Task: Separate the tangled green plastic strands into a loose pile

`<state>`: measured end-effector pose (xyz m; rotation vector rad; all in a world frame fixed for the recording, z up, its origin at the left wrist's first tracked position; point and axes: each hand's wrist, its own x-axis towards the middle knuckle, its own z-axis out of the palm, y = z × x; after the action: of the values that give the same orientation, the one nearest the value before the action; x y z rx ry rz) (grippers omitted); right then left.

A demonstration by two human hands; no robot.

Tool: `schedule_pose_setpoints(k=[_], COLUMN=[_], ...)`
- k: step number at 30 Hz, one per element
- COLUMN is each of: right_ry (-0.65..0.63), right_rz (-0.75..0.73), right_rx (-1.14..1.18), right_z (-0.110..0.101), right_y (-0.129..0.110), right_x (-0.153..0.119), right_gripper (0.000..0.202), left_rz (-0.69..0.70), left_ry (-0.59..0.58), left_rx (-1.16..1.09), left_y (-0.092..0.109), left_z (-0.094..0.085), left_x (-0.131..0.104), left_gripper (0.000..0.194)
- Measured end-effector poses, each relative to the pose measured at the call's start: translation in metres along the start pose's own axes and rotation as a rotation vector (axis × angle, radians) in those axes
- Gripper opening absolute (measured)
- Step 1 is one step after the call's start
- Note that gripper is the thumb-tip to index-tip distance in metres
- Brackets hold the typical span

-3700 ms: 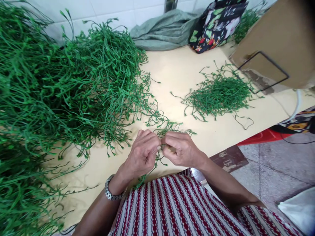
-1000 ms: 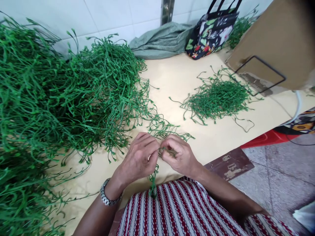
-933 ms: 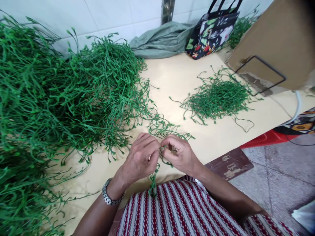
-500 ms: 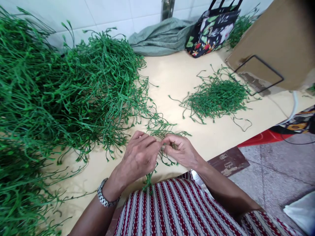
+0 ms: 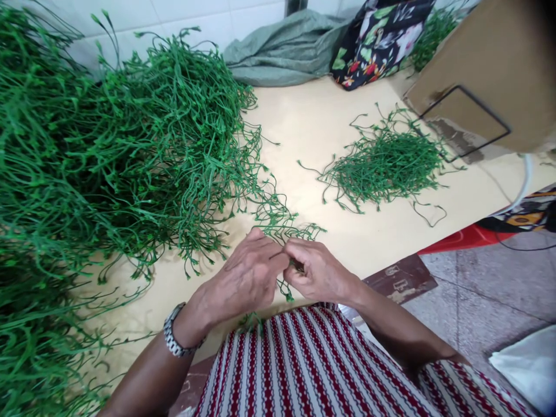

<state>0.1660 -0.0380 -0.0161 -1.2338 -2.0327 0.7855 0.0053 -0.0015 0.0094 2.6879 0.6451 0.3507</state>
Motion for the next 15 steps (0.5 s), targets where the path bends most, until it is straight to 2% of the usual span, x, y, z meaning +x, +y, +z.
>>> schedule_pose_setpoints(k=[4, 7, 12, 15], right_ry=[-0.145, -0.226, -0.302, -0.209], right_rz=[-0.014, 0.017, 0.128, 0.162], right_rx=[0.130, 0.269, 0.477, 0.488], right_z=[-0.009, -0.012, -0.015, -0.017], right_y=[0.002, 0.003, 0.007, 0.009], right_x=[0.001, 0.002, 0.006, 0.008], right_gripper=[0.019, 0.017, 0.010, 0.009], left_rz=[0.059, 0.106, 0.133, 0.033], left_ry=[-0.128, -0.144, -0.065, 0.049], left_rx=[-0.130, -0.232, -0.351, -0.318], left_y=[-0.003, -0.005, -0.010, -0.012], left_z=[-0.006, -0.009, -0.008, -0.005], left_x=[0.000, 0.000, 0.000, -0.001], left_gripper=[0.021, 0.022, 0.025, 0.020])
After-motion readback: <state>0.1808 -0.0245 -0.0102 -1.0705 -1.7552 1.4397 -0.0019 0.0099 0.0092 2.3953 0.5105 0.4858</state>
